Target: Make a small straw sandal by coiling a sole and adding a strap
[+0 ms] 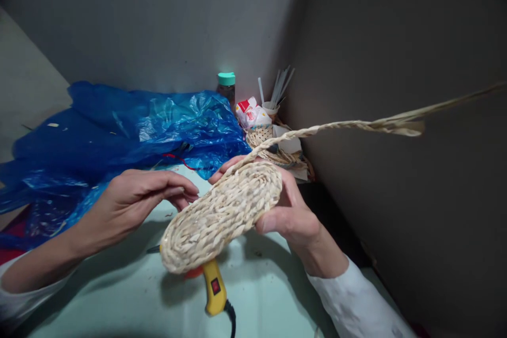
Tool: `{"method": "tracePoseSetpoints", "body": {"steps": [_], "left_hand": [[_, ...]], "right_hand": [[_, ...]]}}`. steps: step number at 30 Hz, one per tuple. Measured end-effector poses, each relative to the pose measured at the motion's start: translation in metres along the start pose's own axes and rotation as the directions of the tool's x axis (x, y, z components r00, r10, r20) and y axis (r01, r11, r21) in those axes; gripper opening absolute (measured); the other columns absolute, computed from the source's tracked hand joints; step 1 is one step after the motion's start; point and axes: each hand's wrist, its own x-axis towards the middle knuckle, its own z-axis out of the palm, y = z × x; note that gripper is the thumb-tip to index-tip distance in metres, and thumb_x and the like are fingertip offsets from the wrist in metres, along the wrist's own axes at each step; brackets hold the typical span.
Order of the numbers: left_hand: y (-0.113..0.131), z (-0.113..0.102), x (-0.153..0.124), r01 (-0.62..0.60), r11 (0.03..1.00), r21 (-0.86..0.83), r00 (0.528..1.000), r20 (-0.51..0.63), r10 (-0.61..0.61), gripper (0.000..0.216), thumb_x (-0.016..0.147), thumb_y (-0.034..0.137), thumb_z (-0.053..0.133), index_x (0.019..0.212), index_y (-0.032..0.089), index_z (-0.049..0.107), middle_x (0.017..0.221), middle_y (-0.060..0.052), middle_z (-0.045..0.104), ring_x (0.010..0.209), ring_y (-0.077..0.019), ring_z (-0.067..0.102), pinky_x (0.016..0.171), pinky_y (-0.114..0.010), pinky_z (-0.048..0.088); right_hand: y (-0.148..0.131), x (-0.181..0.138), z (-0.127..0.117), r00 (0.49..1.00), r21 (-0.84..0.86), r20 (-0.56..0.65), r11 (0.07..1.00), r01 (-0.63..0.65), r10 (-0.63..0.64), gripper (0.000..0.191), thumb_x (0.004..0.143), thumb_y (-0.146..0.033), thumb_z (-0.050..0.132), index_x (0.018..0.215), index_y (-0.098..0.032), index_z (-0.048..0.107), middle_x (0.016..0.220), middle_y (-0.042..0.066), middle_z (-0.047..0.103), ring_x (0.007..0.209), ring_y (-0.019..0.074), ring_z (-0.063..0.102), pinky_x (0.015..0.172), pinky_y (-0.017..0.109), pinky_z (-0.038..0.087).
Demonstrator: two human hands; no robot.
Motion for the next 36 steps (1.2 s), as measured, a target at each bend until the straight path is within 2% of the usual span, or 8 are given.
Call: {"method": "tracePoseSetpoints", "body": {"steps": [3, 8, 12, 17, 23, 30, 33, 36], "left_hand": [[0.001, 0.002, 0.0, 0.009, 1.0, 0.02, 1.0, -0.006, -0.009, 0.021, 0.09, 0.017, 0.052, 0.092, 0.018, 0.074, 0.076, -0.003, 0.076, 0.062, -0.0137, 0.07, 0.06, -0.021, 0.054], [0.008, 0.002, 0.0, 0.144, 0.99, 0.001, 0.985, -0.091, -0.144, 0.023, 0.087, 0.023, 0.06, 0.066, 0.017, 0.067, 0.048, 0.004, 0.064, 0.036, -0.0081, 0.056, 0.042, -0.017, 0.042], [0.007, 0.0, -0.001, 0.075, 0.991, 0.112, 0.977, -0.205, -0.051, 0.033, 0.089, 0.025, 0.056, 0.057, 0.018, 0.057, 0.034, 0.007, 0.045, 0.032, -0.0054, 0.038, 0.037, -0.019, 0.029], [0.008, -0.001, 0.0, 0.003, 0.985, 0.171, 0.971, -0.236, 0.038, 0.046, 0.086, 0.024, 0.059, 0.043, 0.017, 0.043, 0.036, 0.006, 0.041, 0.036, -0.0055, 0.033, 0.04, -0.022, 0.026], [0.007, -0.001, 0.003, 0.111, 0.989, -0.093, 0.99, -0.075, -0.118, 0.022, 0.091, 0.023, 0.057, 0.074, 0.017, 0.07, 0.073, -0.001, 0.073, 0.065, -0.013, 0.068, 0.064, -0.021, 0.054], [-0.003, -0.002, 0.005, 0.166, 0.933, -0.318, 0.981, -0.046, -0.19, 0.019, 0.092, 0.029, 0.059, 0.1, 0.016, 0.07, 0.101, -0.009, 0.076, 0.085, -0.0233, 0.075, 0.079, -0.032, 0.06], [-0.005, -0.004, 0.005, 0.221, 0.891, -0.398, 0.97, -0.009, -0.245, 0.019, 0.091, 0.032, 0.059, 0.093, 0.015, 0.067, 0.082, -0.007, 0.076, 0.065, -0.0215, 0.074, 0.062, -0.029, 0.06], [-0.005, -0.005, 0.004, 0.252, 0.923, -0.29, 0.957, -0.067, -0.282, 0.025, 0.09, 0.035, 0.058, 0.076, 0.016, 0.065, 0.053, 0.0, 0.066, 0.038, -0.0135, 0.061, 0.042, -0.022, 0.046]], "right_hand": [[-0.002, 0.0, -0.001, 1.0, -0.022, -0.017, 0.999, -0.025, 0.025, 0.048, 0.064, -0.04, 0.079, 0.11, -0.028, 0.069, 0.109, 0.006, 0.066, 0.105, 0.0303, 0.061, 0.092, 0.045, 0.053], [-0.003, 0.001, -0.002, 0.999, 0.009, 0.018, 0.999, -0.033, 0.033, 0.049, 0.066, -0.037, 0.079, 0.113, -0.028, 0.068, 0.113, 0.005, 0.065, 0.108, 0.0295, 0.06, 0.098, 0.048, 0.049], [-0.001, 0.001, -0.003, 0.999, 0.037, 0.026, 0.999, -0.035, 0.034, 0.049, 0.067, -0.034, 0.077, 0.114, -0.026, 0.067, 0.115, 0.006, 0.065, 0.111, 0.0298, 0.059, 0.099, 0.048, 0.049], [0.002, 0.0, -0.002, 0.999, 0.072, 0.025, 0.996, -0.045, 0.044, 0.05, 0.067, -0.03, 0.076, 0.115, -0.023, 0.067, 0.115, 0.007, 0.065, 0.112, 0.0302, 0.058, 0.098, 0.047, 0.048], [0.002, 0.0, -0.001, 0.996, 0.059, 0.039, 0.995, -0.078, 0.076, 0.051, 0.065, -0.03, 0.076, 0.115, -0.023, 0.067, 0.112, 0.007, 0.065, 0.11, 0.0312, 0.059, 0.095, 0.046, 0.049], [0.003, 0.0, -0.002, 0.998, 0.059, 0.045, 0.997, -0.045, 0.043, 0.05, 0.068, -0.03, 0.074, 0.117, -0.022, 0.067, 0.115, 0.006, 0.065, 0.108, 0.0273, 0.06, 0.096, 0.04, 0.049], [0.005, -0.001, -0.003, 0.998, 0.076, 0.046, 0.996, -0.037, 0.033, 0.051, 0.068, -0.029, 0.074, 0.118, -0.021, 0.066, 0.116, 0.007, 0.065, 0.11, 0.0279, 0.059, 0.097, 0.043, 0.048], [0.005, -0.001, -0.003, 0.998, 0.075, 0.044, 0.996, -0.045, 0.042, 0.052, 0.067, -0.03, 0.074, 0.117, -0.02, 0.065, 0.115, 0.008, 0.064, 0.112, 0.0302, 0.057, 0.097, 0.047, 0.047]]}}
